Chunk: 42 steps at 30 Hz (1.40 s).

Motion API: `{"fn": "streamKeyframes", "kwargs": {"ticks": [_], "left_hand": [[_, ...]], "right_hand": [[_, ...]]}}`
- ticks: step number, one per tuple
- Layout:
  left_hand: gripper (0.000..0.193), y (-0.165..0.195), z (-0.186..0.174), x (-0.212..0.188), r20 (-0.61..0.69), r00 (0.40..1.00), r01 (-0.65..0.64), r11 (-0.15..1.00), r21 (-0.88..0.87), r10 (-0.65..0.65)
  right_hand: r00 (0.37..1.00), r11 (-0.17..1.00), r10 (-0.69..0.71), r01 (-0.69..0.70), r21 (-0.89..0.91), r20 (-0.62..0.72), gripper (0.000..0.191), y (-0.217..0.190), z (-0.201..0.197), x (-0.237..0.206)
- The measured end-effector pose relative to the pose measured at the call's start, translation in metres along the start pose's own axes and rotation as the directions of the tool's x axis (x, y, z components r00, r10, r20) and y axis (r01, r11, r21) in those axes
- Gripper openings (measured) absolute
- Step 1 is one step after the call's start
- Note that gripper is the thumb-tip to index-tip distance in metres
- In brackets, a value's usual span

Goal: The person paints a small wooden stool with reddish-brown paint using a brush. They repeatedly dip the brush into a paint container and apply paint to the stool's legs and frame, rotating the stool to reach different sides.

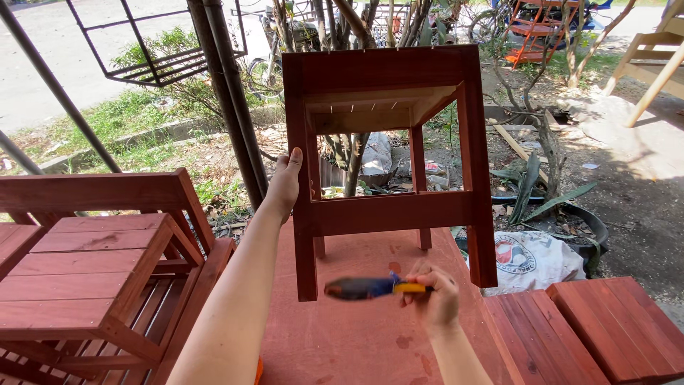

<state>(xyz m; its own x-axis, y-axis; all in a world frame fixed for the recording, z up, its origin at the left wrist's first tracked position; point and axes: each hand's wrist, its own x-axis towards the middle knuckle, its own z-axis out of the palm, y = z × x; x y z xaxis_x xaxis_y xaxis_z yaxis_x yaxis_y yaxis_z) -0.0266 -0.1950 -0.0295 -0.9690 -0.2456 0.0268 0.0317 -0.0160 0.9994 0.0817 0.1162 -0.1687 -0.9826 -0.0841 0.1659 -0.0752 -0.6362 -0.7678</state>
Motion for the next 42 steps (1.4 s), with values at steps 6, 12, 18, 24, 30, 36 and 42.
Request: {"fn": "streamKeyframes", "kwargs": {"ticks": [6,12,18,24,30,36,42], "left_hand": [[0.078,-0.011,-0.015,-0.006,0.002,1.000,0.024,1.000,0.010,-0.025],[0.079,-0.010,-0.020,-0.010,-0.008,1.000,0.007,1.000,0.021,-0.007],[0.083,-0.009,-0.020,-0.016,-0.039,0.996,0.086,0.993,0.080,-0.083],[0.083,-0.015,-0.023,-0.016,-0.019,0.998,0.065,0.997,0.052,-0.064],[0.078,-0.013,-0.019,-0.014,-0.001,0.998,0.067,0.997,0.039,-0.067],[0.077,-0.016,-0.017,-0.017,-0.008,0.998,0.059,0.997,0.054,-0.059],[0.079,-0.015,-0.010,-0.014,0.019,1.000,0.022,1.000,0.002,-0.022]], "right_hand": [[0.986,0.980,0.099,-0.073,0.184,-0.137,0.013,0.028,0.029,0.016],[0.987,0.981,0.134,-0.119,0.152,-0.090,0.016,0.067,0.022,-0.011],[0.991,0.991,0.111,-0.115,-0.061,-0.070,0.011,0.050,-0.002,-0.010],[0.999,0.991,0.044,-0.046,-0.122,-0.019,0.011,0.038,0.043,0.025],[0.953,0.988,0.040,0.008,0.157,-0.300,0.015,0.032,0.057,0.010],[0.948,0.937,0.148,-0.043,0.346,-0.283,0.016,0.070,0.038,-0.013],[0.992,0.997,0.055,-0.048,0.058,-0.115,0.014,0.050,0.013,-0.049]]}}
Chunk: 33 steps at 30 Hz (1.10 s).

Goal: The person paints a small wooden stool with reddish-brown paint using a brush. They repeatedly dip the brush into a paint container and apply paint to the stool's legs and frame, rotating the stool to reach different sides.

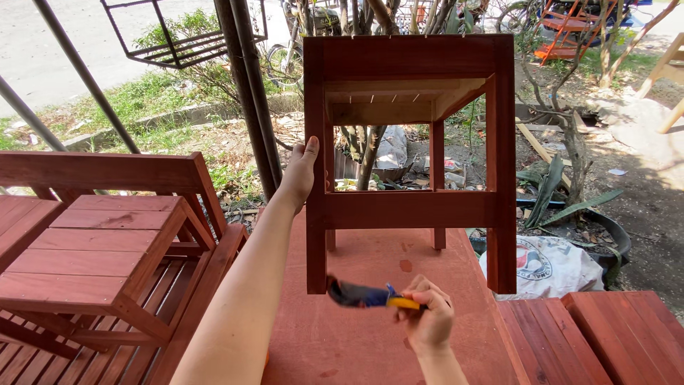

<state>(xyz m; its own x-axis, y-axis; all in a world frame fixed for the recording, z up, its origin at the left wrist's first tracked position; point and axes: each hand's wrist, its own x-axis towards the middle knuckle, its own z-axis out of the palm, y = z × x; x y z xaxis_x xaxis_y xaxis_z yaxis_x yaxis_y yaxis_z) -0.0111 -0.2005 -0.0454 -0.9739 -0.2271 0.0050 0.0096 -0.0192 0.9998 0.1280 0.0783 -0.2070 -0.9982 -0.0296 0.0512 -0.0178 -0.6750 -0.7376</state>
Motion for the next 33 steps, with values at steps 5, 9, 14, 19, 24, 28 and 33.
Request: {"fn": "streamKeyframes", "kwargs": {"ticks": [5,9,14,19,24,28,33], "left_hand": [[0.084,0.002,0.007,0.001,-0.018,0.999,0.041,0.998,0.046,-0.040],[0.090,0.003,0.007,0.004,-0.024,0.998,0.062,0.981,0.186,-0.058],[0.092,0.008,0.006,0.009,-0.019,0.999,0.046,0.973,0.228,-0.043],[0.087,0.013,0.007,0.012,-0.014,0.999,0.036,0.972,0.232,-0.033],[0.087,0.015,0.011,0.014,-0.017,1.000,0.013,0.966,0.259,-0.009],[0.087,0.014,0.008,0.006,0.006,1.000,0.002,0.970,0.243,-0.004],[0.091,0.009,0.002,-0.019,-0.011,1.000,-0.025,0.965,0.262,0.029]], "right_hand": [[0.962,0.934,-0.247,0.268,-0.237,0.112,0.013,-0.050,0.014,-0.040],[0.763,0.648,-0.515,0.645,-0.404,0.392,0.009,-0.043,0.063,-0.064],[0.696,0.510,-0.551,0.718,-0.474,0.461,0.008,-0.053,0.082,-0.093],[0.552,0.366,-0.526,0.833,-0.414,0.647,0.008,-0.041,0.085,-0.090],[0.603,0.368,-0.424,0.796,-0.480,0.675,0.010,-0.044,0.073,-0.088],[0.637,0.371,-0.484,0.770,-0.518,0.600,0.009,-0.066,0.063,-0.100],[0.801,0.616,-0.574,0.559,-0.556,0.169,0.016,-0.112,0.060,-0.116]]}}
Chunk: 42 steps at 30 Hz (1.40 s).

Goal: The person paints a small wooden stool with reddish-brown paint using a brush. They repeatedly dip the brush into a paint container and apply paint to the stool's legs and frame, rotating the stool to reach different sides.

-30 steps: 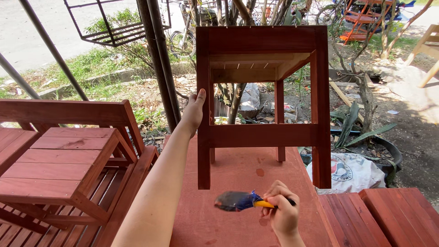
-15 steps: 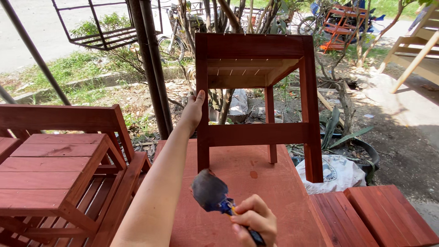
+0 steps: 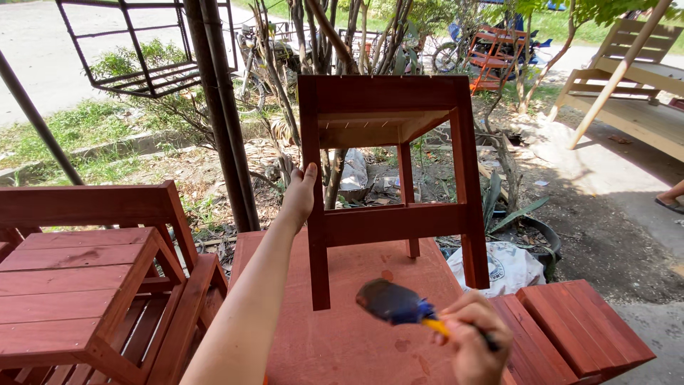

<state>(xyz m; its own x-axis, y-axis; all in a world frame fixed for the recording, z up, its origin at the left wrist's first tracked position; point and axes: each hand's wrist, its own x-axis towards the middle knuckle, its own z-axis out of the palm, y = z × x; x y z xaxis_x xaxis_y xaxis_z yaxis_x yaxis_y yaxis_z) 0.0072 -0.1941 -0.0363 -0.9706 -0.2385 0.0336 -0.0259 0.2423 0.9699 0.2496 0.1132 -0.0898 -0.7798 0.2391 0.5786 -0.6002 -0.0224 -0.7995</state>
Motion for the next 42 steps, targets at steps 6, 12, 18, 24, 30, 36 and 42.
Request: {"fn": "streamKeyframes", "kwargs": {"ticks": [6,12,18,24,30,36,42], "left_hand": [[0.087,-0.021,-0.014,-0.055,0.102,0.995,0.003,0.994,-0.107,0.008],[0.063,-0.008,-0.009,-0.095,0.025,0.999,-0.029,0.950,-0.312,0.039],[0.057,-0.012,-0.016,-0.156,-0.083,0.922,-0.372,0.924,0.092,0.379],[0.052,-0.031,-0.015,-0.233,-0.126,0.907,-0.393,0.916,0.087,0.401],[0.052,-0.068,-0.001,-0.306,-0.176,0.938,-0.284,0.953,0.109,0.299],[0.055,-0.085,0.007,-0.347,-0.152,0.939,-0.299,0.951,0.076,0.308],[0.053,-0.091,0.003,-0.343,-0.130,0.953,-0.272,0.962,0.036,0.274]], "right_hand": [[0.852,0.874,0.394,-0.232,0.427,-0.344,0.056,-0.034,-0.034,0.019],[0.762,0.758,0.546,-0.274,0.592,-0.347,0.071,-0.032,-0.038,0.014],[0.861,0.755,0.467,-0.267,0.599,-0.204,0.050,-0.042,-0.049,-0.004],[0.903,0.845,0.421,-0.355,0.401,-0.087,0.028,-0.081,-0.056,-0.022],[0.902,0.890,0.412,-0.367,0.271,-0.129,0.045,-0.099,-0.092,-0.051],[0.879,0.857,0.473,-0.442,0.267,-0.065,0.059,-0.078,-0.120,-0.082],[0.803,0.751,0.590,-0.585,0.305,0.087,0.061,-0.035,-0.088,-0.101]]}}
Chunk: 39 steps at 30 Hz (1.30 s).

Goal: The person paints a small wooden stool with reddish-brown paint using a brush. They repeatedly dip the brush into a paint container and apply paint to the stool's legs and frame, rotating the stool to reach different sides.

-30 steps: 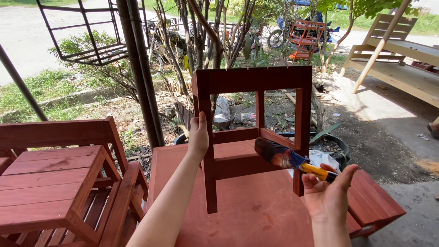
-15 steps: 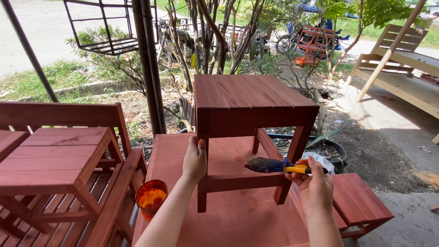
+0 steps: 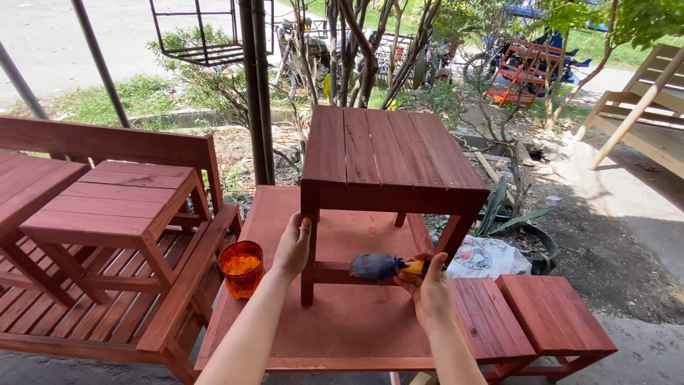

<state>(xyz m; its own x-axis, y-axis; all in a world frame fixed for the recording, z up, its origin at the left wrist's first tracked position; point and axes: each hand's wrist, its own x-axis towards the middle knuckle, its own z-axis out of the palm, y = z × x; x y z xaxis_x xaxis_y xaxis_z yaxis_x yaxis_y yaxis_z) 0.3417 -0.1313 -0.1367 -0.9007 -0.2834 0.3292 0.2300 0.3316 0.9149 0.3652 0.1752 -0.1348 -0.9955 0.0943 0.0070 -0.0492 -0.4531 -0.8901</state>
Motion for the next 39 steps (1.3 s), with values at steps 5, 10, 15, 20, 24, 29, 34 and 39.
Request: {"fn": "streamKeyframes", "kwargs": {"ticks": [5,10,15,20,24,29,34,39], "left_hand": [[0.052,-0.029,-0.004,0.021,-0.078,0.997,0.002,0.992,-0.128,-0.012],[0.044,-0.067,-0.011,0.031,-0.133,0.981,0.103,0.959,-0.263,-0.142],[0.038,-0.093,-0.025,0.042,-0.142,0.984,0.054,0.933,-0.355,-0.110],[0.034,-0.098,-0.035,0.041,-0.133,0.976,0.122,0.936,-0.330,-0.174],[0.032,-0.093,-0.025,0.036,-0.150,0.966,0.153,0.936,-0.319,-0.209],[0.030,-0.086,-0.012,0.032,-0.216,0.953,0.139,0.938,-0.318,-0.214],[0.028,-0.079,-0.005,0.025,-0.296,0.930,0.108,0.933,-0.343,-0.216],[0.027,-0.075,0.001,0.006,-0.337,0.913,0.110,0.933,-0.342,-0.232]], "right_hand": [[0.997,0.997,0.078,-0.078,-0.005,-0.002,0.060,0.030,0.030,0.039],[0.998,0.980,0.057,-0.048,-0.192,0.040,0.046,0.057,0.059,0.064],[0.995,0.982,0.098,-0.102,-0.156,-0.034,0.034,0.065,0.074,0.072],[0.994,0.905,0.113,-0.102,-0.412,0.004,0.020,0.050,0.085,0.072],[0.991,0.808,0.133,-0.099,-0.580,0.017,0.019,0.037,0.086,0.066],[0.995,0.734,0.082,-0.019,-0.679,0.061,0.023,0.031,0.075,0.064],[0.999,0.726,0.001,0.033,-0.687,0.049,0.020,0.014,0.035,0.082],[0.980,0.635,-0.143,0.196,-0.747,0.135,0.021,-0.007,-0.012,0.091]]}}
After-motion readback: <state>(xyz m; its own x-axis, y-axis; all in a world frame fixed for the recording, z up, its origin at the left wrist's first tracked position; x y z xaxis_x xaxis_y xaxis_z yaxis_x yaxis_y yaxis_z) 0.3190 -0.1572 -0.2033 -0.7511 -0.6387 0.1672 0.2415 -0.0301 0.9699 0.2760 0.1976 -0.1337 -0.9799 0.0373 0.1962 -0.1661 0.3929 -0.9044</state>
